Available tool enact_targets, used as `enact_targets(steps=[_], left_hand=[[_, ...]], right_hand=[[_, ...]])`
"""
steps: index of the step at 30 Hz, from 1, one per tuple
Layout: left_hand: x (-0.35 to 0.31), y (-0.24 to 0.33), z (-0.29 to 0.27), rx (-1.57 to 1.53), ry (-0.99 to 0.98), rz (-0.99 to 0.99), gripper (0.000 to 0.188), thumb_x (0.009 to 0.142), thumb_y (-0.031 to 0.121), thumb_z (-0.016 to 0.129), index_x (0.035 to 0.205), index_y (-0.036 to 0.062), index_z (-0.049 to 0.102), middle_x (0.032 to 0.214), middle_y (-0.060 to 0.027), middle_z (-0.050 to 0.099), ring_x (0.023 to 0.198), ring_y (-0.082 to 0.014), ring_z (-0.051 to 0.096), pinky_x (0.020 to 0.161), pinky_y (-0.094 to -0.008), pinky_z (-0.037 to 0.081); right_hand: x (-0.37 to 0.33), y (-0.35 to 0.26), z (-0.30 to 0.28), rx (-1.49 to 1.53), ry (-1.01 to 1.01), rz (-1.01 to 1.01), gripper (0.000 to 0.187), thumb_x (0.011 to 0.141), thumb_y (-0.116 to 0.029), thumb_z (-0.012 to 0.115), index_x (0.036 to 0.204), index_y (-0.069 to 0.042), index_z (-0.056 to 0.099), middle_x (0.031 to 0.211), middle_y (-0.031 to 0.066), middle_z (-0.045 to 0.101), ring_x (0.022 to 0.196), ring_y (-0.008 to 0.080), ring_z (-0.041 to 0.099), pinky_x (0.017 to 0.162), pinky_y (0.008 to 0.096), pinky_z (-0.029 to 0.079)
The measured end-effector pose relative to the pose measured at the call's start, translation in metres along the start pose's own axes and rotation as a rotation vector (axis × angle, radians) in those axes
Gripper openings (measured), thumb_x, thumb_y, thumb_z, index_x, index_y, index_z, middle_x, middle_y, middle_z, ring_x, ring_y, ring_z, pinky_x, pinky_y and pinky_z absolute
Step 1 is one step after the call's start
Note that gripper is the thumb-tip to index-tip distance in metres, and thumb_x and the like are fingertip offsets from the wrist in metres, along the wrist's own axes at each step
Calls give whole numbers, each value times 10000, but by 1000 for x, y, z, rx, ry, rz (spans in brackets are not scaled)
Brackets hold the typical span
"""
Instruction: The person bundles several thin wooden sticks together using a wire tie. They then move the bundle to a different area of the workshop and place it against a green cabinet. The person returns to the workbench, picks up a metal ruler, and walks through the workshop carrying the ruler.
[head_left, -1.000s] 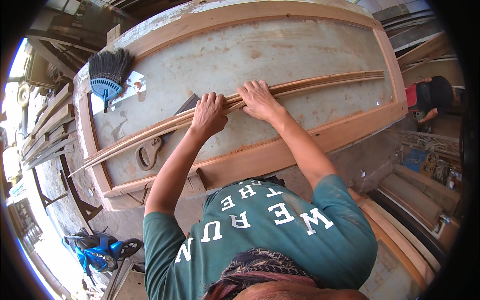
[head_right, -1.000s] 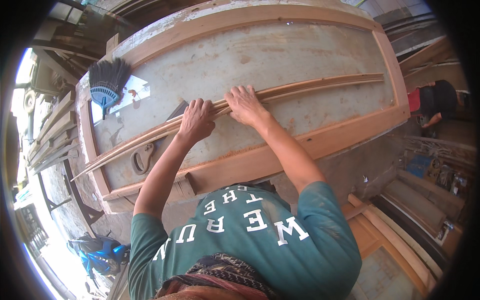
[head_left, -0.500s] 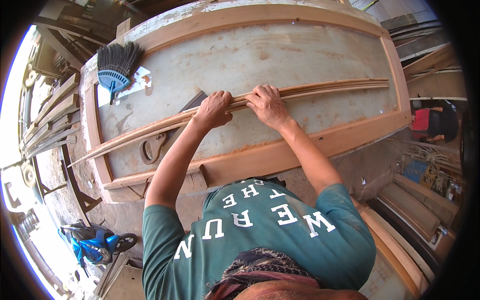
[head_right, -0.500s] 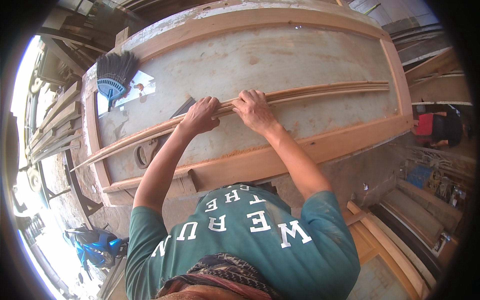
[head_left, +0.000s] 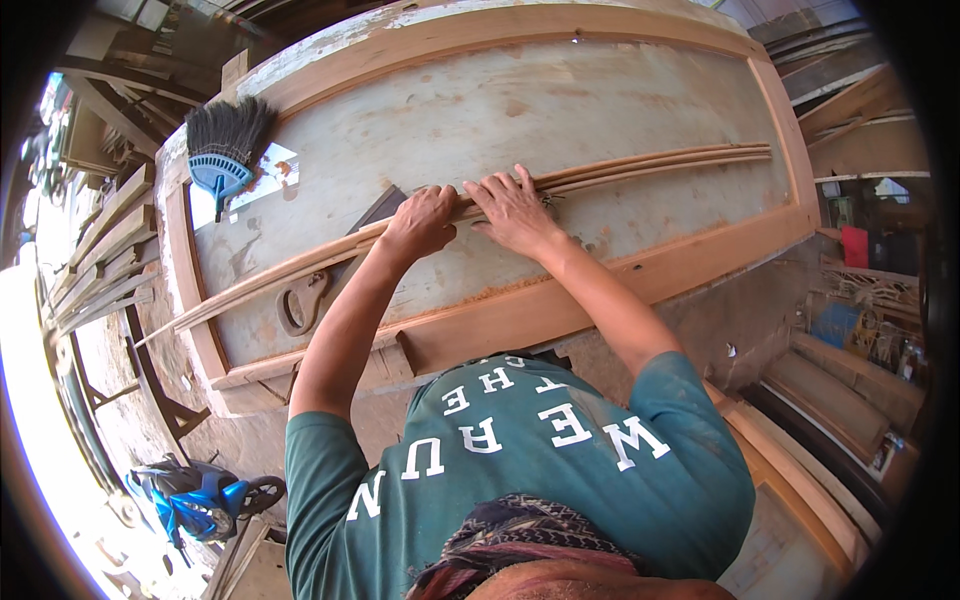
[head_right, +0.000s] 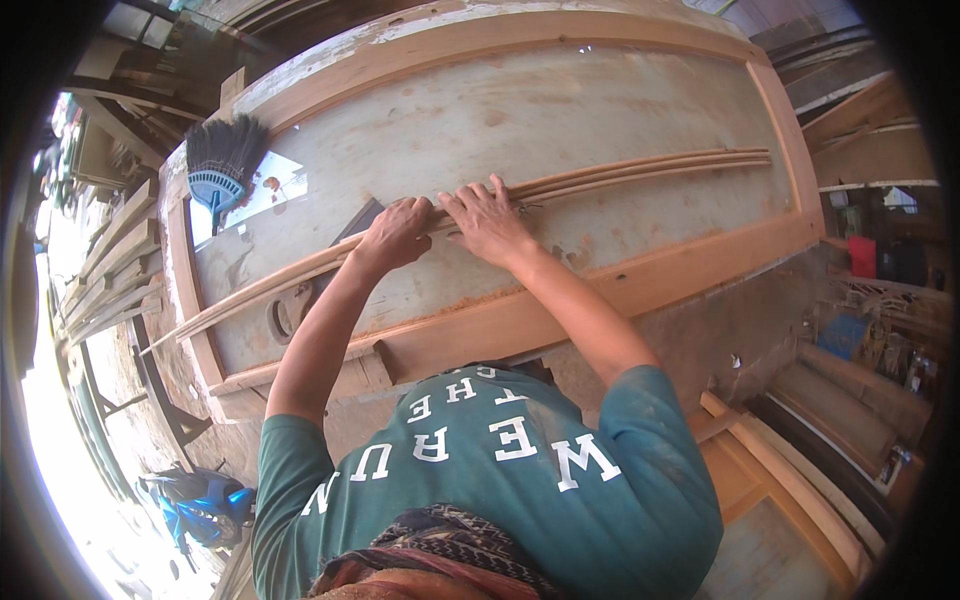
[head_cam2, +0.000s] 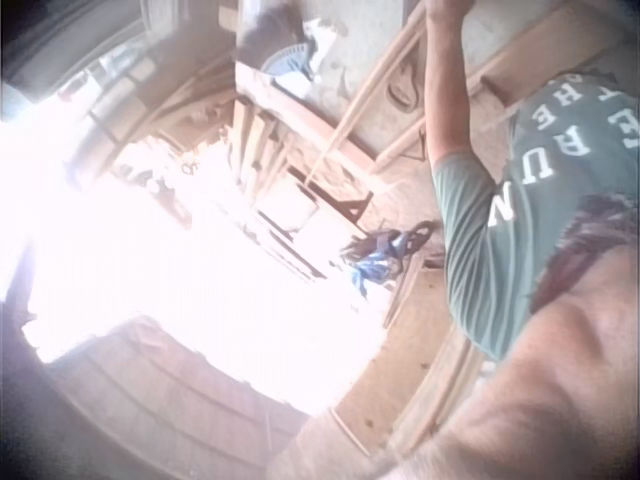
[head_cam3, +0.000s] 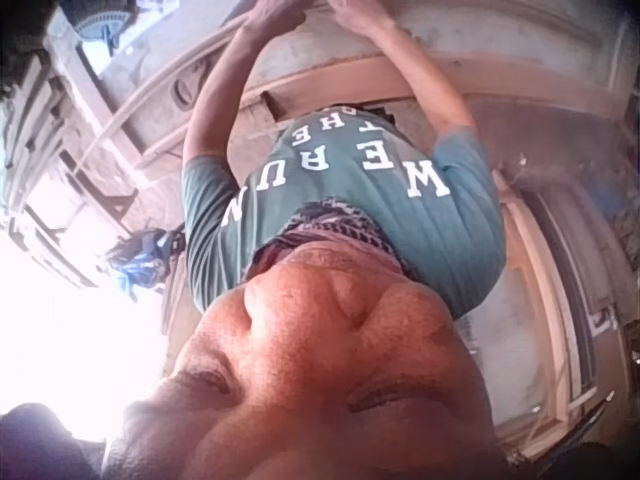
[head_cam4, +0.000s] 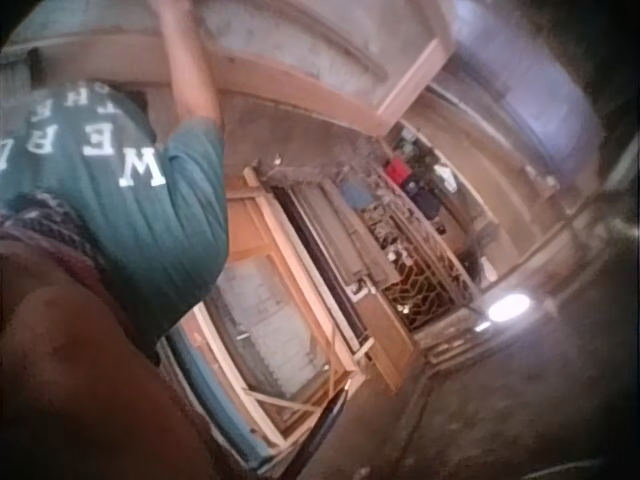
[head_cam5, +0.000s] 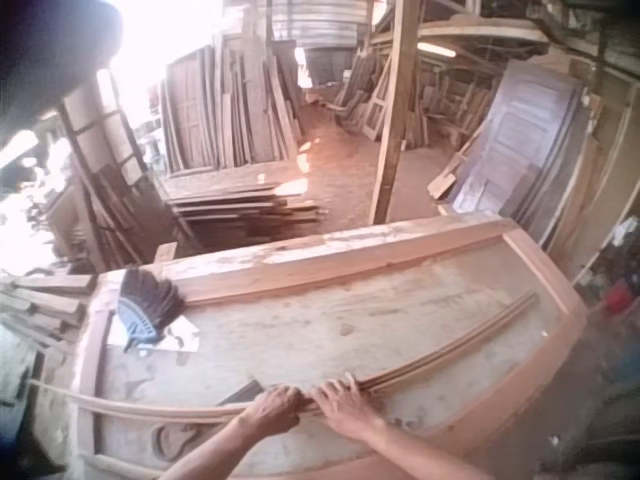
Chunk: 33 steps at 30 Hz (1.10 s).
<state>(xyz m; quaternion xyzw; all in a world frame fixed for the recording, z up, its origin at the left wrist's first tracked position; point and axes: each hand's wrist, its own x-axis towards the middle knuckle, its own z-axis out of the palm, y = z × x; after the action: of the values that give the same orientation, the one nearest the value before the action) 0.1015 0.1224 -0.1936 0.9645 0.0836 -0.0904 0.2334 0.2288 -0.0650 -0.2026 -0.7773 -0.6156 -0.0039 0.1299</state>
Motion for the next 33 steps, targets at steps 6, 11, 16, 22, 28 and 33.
enact_targets(steps=[6, 11, 16, 22, 28, 33], left_hand=[[5, 10, -13, 16, -87, -53, 392, 783, 137, 729, 1099, 13, 535, 959, -222, 696, 967, -431, 689, 861, -525, 546], [7, 19, -17, 34, -183, -150, 363, 793, 185, 715, 1099, 31, 596, 945, -224, 723, 949, -429, 701, 851, -525, 547], [4, 20, -31, -69, -305, -224, 354, 819, 213, 696, 1129, 45, 663, 1026, -228, 725, 1029, -410, 692, 895, -488, 545], [10, 14, -29, -91, -313, -193, 319, 820, 204, 705, 1074, 16, 666, 1017, -227, 719, 1013, -404, 685, 882, -476, 539], [10, 17, -34, -113, -323, -201, 296, 811, 202, 711, 1028, 7, 659, 967, -225, 713, 974, -396, 687, 841, -468, 533], [9, 21, -34, -137, -333, -210, 295, 808, 212, 717, 1020, 13, 666, 960, -217, 717, 951, -384, 691, 841, -465, 534]], right_hand=[[20, 14, 6, -3, -188, -23, 511, 871, -341, 817, 1255, -96, 584, 1212, 103, 610, 1216, 286, 573, 1051, 513, 409], [20, 19, -3, 127, -257, -51, 556, 852, -367, 837, 1266, -86, 594, 1205, 113, 630, 1175, 292, 601, 1043, 481, 418], [-14, 53, -61, 298, 255, 261, 689, 864, -438, 843, 1365, -49, 572, 1214, 101, 652, 1187, 269, 620, 965, 454, 513], [-54, 26, -77, 474, 20, 717, 495, 935, -395, 779, 1229, -19, 648, 969, 125, 708, 865, 291, 673, 831, 391, 559], [-79, 9, -36, 1160, 302, 761, 236, 1027, -235, 679, 1036, -2, 717, 751, 39, 691, 696, 148, 618, 683, 315, 503], [-106, -8, -63, 1509, 359, 724, 196, 1073, -195, 624, 1041, -36, 735, 687, -19, 604, 653, 62, 521, 637, 259, 444]])
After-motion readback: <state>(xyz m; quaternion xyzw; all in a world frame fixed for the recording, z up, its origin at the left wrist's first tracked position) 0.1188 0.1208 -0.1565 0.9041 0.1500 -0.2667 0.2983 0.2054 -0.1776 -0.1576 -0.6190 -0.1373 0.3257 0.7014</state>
